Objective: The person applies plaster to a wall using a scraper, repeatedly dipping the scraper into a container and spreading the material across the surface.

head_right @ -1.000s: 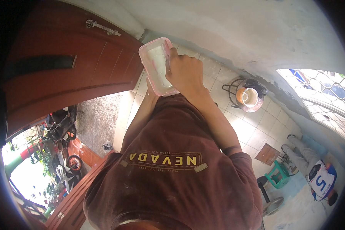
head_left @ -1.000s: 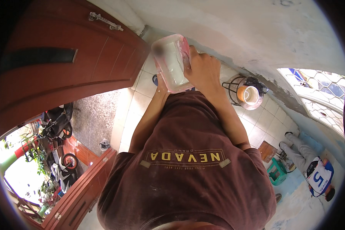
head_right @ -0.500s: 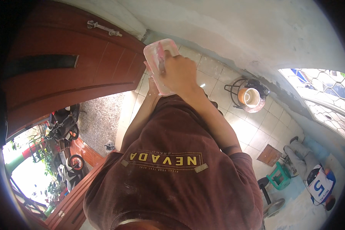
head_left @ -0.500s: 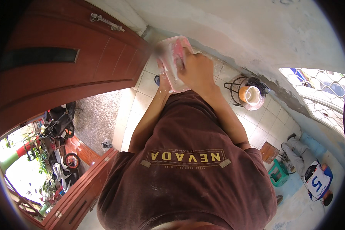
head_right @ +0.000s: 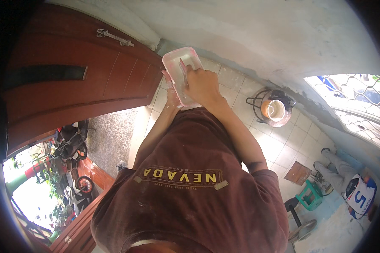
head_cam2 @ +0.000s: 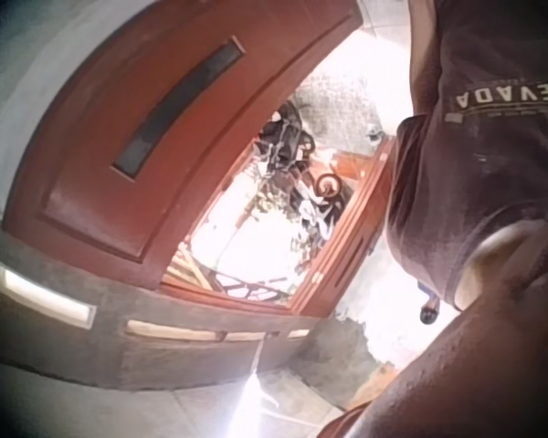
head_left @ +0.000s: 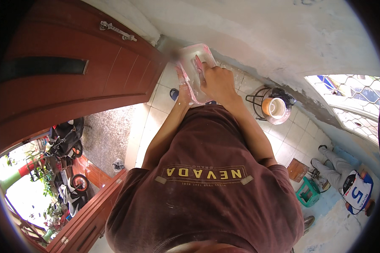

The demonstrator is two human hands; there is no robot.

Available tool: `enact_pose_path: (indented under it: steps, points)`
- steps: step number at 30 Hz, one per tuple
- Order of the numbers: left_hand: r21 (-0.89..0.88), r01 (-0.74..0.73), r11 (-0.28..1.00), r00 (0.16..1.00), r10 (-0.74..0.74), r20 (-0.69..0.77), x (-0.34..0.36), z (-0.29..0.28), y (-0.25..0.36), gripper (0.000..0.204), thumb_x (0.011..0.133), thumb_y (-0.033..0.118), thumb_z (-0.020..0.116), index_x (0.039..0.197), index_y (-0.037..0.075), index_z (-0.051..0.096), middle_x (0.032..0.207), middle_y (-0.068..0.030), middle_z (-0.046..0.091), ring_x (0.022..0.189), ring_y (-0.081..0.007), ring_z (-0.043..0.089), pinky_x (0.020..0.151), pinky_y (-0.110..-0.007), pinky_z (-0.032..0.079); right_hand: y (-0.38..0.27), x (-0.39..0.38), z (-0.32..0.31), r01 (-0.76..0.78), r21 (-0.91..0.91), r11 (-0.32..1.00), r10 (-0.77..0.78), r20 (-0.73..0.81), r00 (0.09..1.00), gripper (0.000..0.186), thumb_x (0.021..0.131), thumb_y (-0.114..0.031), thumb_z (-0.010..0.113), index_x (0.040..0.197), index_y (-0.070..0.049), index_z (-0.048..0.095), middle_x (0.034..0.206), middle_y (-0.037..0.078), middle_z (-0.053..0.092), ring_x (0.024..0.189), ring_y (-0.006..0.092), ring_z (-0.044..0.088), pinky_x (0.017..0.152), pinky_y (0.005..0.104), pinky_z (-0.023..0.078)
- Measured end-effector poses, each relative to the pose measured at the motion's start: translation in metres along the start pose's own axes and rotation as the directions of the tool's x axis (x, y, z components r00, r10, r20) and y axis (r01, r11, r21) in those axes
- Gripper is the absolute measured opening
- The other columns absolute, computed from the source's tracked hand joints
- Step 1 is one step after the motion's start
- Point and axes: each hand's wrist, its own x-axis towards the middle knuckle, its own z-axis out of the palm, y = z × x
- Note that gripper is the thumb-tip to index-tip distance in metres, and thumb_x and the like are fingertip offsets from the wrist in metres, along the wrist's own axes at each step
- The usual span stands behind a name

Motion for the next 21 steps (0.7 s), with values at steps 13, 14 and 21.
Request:
enact_pose_path:
  steps: [13,14,21]
  points:
    - [-0.043,-0.009,0.999,1.0,0.01,0.01,-0.007,-0.015,0.0,0.089,0.095,0.08,0.032,0.158,0.017,0.034,0.152,-0.0107,0.048,0.136,-0.0287,0.052,0.113,-0.049,0.047,-0.004,-0.007,-0.018,-0.066,0.095,0.993,0.056,0.102,0.993,0.033,0.097,-0.03,0.063,0.11,0.001,0.064,0.066,0.023,0.065,0.062,0.044,0.066,0.058,0.0531,0.052]
    - [-0.069,-0.01,0.998,0.999,0.012,0.035,-0.009,-0.016,-0.001,0.09,0.095,0.08,0.032,0.157,0.016,0.035,0.151,-0.0111,0.049,0.136,-0.0288,0.052,0.113,-0.049,0.048,-0.001,-0.009,-0.018,-0.064,0.119,0.991,0.056,0.076,0.996,0.034,0.097,-0.029,0.063,0.111,0.002,0.063,0.066,0.024,0.065,0.063,0.0442,0.066,0.058,0.0531,0.052]
    - [-0.023,0.033,0.999,0.999,-0.033,-0.001,-0.011,-0.003,0.005,0.09,0.095,0.08,0.031,0.156,0.014,0.037,0.146,-0.0116,0.053,0.132,-0.0282,0.056,0.109,-0.047,0.053,0.009,-0.017,0.001,-0.103,0.166,0.981,0.091,0.078,0.993,0.041,0.097,-0.022,0.064,0.121,0.008,0.05,0.065,0.027,0.063,0.064,0.0474,0.065,0.059,0.0542,0.051]
